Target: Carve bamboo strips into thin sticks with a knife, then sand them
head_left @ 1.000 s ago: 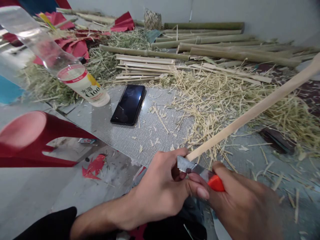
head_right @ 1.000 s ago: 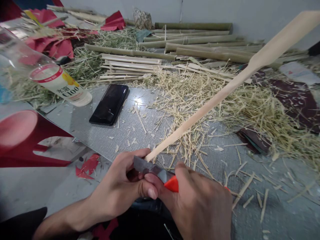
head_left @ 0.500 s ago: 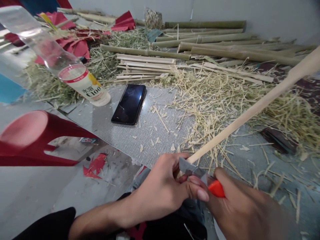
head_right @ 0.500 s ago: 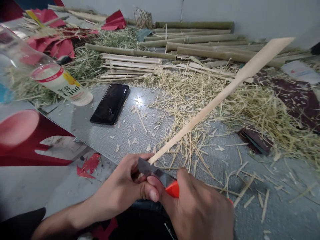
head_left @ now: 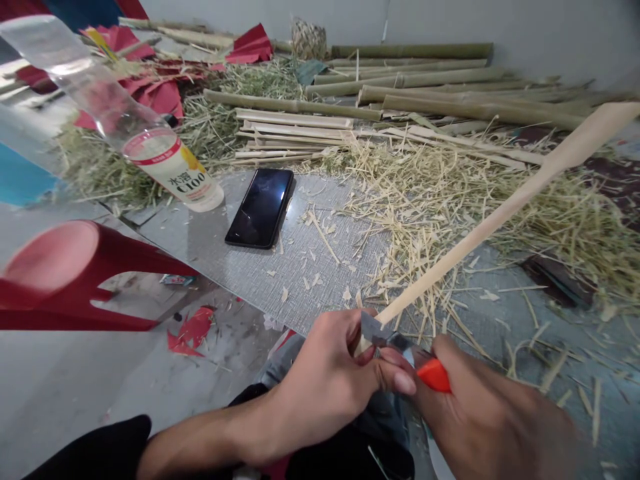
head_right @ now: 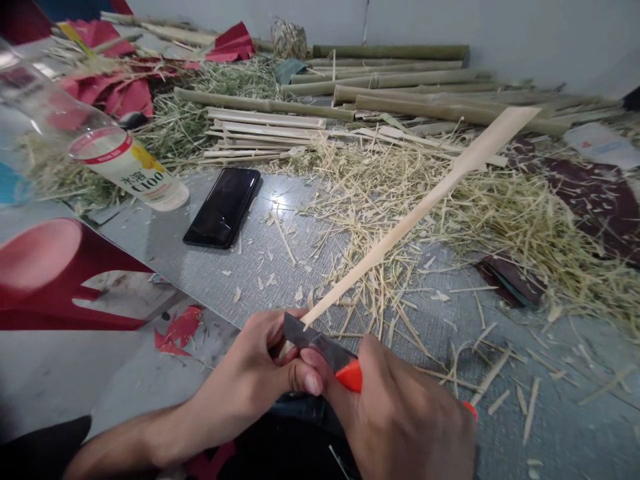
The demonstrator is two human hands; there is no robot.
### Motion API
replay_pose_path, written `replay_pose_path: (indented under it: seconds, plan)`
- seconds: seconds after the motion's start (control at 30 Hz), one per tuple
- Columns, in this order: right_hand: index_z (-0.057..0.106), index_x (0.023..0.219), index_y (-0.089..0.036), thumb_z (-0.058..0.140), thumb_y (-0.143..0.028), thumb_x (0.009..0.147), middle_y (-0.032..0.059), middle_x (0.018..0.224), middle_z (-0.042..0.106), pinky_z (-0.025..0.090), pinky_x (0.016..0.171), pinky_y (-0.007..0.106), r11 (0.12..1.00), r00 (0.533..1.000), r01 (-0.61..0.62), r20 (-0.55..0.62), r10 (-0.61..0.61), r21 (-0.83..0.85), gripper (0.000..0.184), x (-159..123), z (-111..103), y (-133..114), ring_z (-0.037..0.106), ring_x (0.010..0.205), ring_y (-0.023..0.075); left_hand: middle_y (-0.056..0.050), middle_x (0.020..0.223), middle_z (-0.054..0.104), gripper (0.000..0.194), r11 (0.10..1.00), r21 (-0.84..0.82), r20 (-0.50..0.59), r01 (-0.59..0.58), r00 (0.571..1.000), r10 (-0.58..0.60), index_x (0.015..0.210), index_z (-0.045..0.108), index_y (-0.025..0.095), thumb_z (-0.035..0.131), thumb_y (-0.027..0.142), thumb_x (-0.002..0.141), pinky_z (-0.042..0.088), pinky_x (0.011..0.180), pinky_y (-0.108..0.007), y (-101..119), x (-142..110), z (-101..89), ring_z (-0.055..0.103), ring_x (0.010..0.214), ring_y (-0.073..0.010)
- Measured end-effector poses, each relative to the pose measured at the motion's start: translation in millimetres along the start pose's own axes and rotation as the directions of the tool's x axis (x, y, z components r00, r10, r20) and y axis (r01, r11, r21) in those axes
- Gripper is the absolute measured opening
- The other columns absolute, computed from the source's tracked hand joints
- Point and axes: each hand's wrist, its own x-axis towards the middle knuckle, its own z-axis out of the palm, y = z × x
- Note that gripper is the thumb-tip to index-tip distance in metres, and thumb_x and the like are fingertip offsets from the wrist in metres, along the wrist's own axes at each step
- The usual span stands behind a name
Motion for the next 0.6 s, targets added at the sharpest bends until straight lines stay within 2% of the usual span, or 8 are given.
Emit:
replay_pose_path:
  seconds: [0.13, 0.27, 0.33, 0.47, 0.53, 0.6]
  plan:
    - [0.045, 0.067, -0.025, 0.026, -0.065, 0.098, -0.0027, 0.047, 0.049, 0.023, 0.040, 0.029, 1.000, 0.999, 0.028, -0.022, -0.029, -0.012, 0.054, -3, -1, 0, 0.047, 0.039, 0.0143, 0.006, 0.065, 0.050, 0.028, 1.000, 0.009, -0.004, 0.005, 1.000, -0.005, 0.069, 0.054, 0.014, 0.081, 0.012, 0.072, 0.036, 0.057, -0.016, 2, 2, 1.9, 0.042, 0.060, -0.0050]
    - [0.046, 0.069, -0.025, 0.028, -0.067, 0.097, -0.0016, 0.051, 0.054, 0.024, 0.042, 0.029, 0.998, 0.999, -0.047, -0.002, 0.047, -0.035, 0.054, -7, -1, -2, 0.044, 0.039, 0.0146, 0.006, 0.064, 0.050, 0.030, 0.999, -0.033, 0.014, 0.000, 1.000, 0.000, 0.067, 0.053, 0.013, 0.083, 0.015, 0.071, 0.034, 0.057, -0.016, 3, 5, 3.9, 0.040, 0.059, -0.0043]
    - [0.048, 0.068, -0.024, 0.030, -0.069, 0.096, -0.0015, 0.051, 0.054, 0.025, 0.042, 0.029, 0.997, 0.997, -0.072, 0.009, 0.072, -0.019, 0.055, -7, 1, -1, 0.046, 0.039, 0.0151, 0.007, 0.060, 0.046, 0.030, 0.996, -0.076, 0.061, 0.039, 0.998, -0.034, 0.066, 0.053, 0.013, 0.083, 0.016, 0.071, 0.030, 0.051, -0.015, 3, 7, 3.0, 0.035, 0.054, -0.0030]
    - [0.048, 0.064, -0.025, 0.030, -0.066, 0.098, -0.0038, 0.045, 0.049, 0.026, 0.041, 0.029, 0.978, 0.997, -0.080, 0.038, 0.074, 0.193, 0.057, -4, 10, 3, 0.047, 0.036, 0.0134, 0.012, 0.052, 0.030, 0.038, 0.965, -0.185, 0.179, 0.187, 0.972, -0.154, 0.063, 0.046, 0.016, 0.083, 0.022, 0.072, 0.014, 0.039, -0.017, -1, 8, 0.8, 0.017, 0.044, -0.0016]
    - [0.046, 0.062, -0.024, 0.028, -0.065, 0.099, -0.0042, 0.043, 0.047, 0.024, 0.041, 0.029, 0.971, 0.998, -0.059, 0.034, 0.053, 0.230, 0.058, -3, 14, 4, 0.044, 0.034, 0.0126, 0.012, 0.052, 0.027, 0.043, 0.966, -0.189, 0.143, 0.175, 0.978, -0.149, 0.061, 0.043, 0.017, 0.085, 0.025, 0.071, 0.013, 0.038, -0.017, -2, 7, 1.0, 0.016, 0.044, -0.0012]
    - [0.045, 0.062, -0.024, 0.027, -0.066, 0.099, -0.0033, 0.044, 0.046, 0.020, 0.042, 0.030, 0.986, 0.998, -0.060, -0.006, 0.061, 0.157, 0.059, -4, 16, 3, 0.043, 0.035, 0.0130, 0.013, 0.051, 0.027, 0.046, 0.980, -0.155, 0.073, 0.128, 0.990, -0.118, 0.060, 0.043, 0.017, 0.086, 0.029, 0.069, 0.013, 0.038, -0.017, -4, 7, 2.0, 0.017, 0.042, -0.0006]
